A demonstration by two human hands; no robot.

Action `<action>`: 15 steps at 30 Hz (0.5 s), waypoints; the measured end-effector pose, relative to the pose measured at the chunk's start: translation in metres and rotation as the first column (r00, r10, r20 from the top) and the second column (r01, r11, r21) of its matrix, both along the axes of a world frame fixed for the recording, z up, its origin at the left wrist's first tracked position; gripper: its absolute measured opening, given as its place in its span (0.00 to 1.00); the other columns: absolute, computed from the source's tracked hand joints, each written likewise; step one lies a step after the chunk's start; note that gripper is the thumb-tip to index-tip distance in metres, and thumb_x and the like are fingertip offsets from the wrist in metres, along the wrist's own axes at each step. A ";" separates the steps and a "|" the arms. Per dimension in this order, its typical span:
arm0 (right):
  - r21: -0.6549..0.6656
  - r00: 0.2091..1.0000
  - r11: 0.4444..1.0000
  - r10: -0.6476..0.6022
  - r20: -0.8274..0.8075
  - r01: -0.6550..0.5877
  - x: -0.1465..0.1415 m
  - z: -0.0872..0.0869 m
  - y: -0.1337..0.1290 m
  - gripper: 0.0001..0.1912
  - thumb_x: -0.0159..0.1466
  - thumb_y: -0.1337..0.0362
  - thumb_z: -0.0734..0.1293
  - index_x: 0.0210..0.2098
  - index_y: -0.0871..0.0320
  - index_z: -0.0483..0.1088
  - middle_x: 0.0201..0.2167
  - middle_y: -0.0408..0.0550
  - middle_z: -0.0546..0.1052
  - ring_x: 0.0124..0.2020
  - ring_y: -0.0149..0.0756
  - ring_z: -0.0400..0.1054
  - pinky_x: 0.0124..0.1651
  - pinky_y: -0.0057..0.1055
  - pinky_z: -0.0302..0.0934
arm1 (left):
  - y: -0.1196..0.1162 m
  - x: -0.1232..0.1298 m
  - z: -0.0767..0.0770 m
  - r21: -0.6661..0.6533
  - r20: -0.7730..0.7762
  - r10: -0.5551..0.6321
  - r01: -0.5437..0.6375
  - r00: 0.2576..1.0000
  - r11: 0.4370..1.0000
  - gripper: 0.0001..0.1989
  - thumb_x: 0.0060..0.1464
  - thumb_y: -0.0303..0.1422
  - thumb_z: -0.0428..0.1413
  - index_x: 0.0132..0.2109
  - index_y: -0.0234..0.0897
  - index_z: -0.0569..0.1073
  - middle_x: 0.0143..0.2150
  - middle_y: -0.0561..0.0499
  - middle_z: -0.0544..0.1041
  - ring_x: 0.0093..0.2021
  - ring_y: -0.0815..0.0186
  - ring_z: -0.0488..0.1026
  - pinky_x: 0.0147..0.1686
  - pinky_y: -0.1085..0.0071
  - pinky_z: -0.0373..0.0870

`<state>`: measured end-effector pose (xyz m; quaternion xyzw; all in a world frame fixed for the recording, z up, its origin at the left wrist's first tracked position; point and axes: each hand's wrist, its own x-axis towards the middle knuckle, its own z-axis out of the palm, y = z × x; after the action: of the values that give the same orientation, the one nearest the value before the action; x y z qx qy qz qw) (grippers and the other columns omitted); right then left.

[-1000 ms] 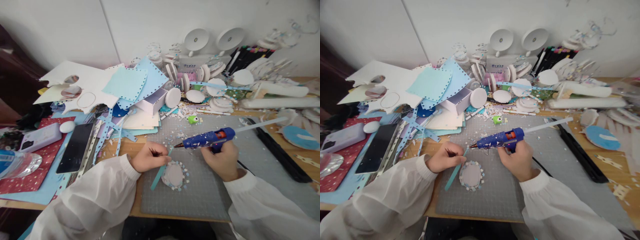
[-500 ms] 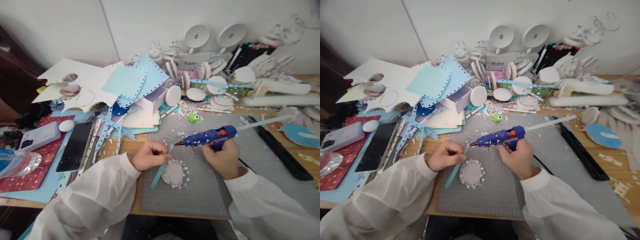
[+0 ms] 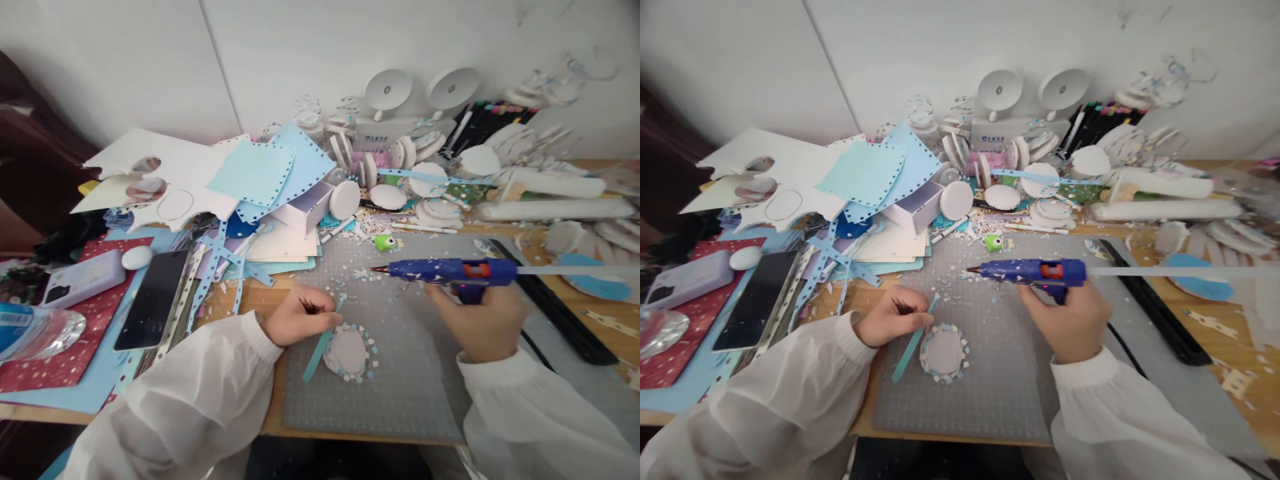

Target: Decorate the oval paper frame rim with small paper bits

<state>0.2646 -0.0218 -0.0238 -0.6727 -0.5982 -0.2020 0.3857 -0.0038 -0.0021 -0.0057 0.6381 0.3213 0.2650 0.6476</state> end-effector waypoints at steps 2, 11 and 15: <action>-0.054 0.992 0.992 -0.119 -0.051 0.116 0.015 0.009 -0.004 0.15 0.44 0.53 0.70 0.19 0.55 0.62 0.15 0.43 0.64 0.20 0.38 0.64 0.26 0.34 0.56 | 0.000 0.000 0.000 0.004 0.008 0.005 -0.005 1.000 1.000 0.19 0.47 0.35 0.56 0.16 0.33 0.58 0.16 0.59 0.54 0.18 0.76 0.50 0.18 0.76 0.45; -0.305 0.971 0.925 -0.239 -0.009 0.226 0.054 0.004 -0.026 0.14 0.49 0.54 0.68 0.26 0.54 0.62 0.20 0.48 0.66 0.26 0.48 0.67 0.29 0.37 0.56 | 0.001 -0.001 -0.002 0.020 0.007 0.020 -0.020 1.000 1.000 0.20 0.47 0.38 0.57 0.16 0.33 0.60 0.16 0.58 0.55 0.18 0.76 0.52 0.18 0.76 0.48; -0.390 0.999 0.920 -0.052 0.004 0.050 0.053 -0.004 -0.025 0.12 0.56 0.55 0.64 0.34 0.56 0.64 0.28 0.54 0.70 0.33 0.49 0.69 0.33 0.38 0.60 | 0.001 0.000 -0.002 0.026 0.011 0.039 -0.039 0.999 0.999 0.21 0.47 0.38 0.58 0.16 0.32 0.62 0.15 0.57 0.57 0.18 0.76 0.54 0.19 0.77 0.49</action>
<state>0.3178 -0.0472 -0.0275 -0.7520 -0.6074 -0.0867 0.2408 -0.0042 -0.0013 -0.0076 0.6388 0.3266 0.2852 0.6355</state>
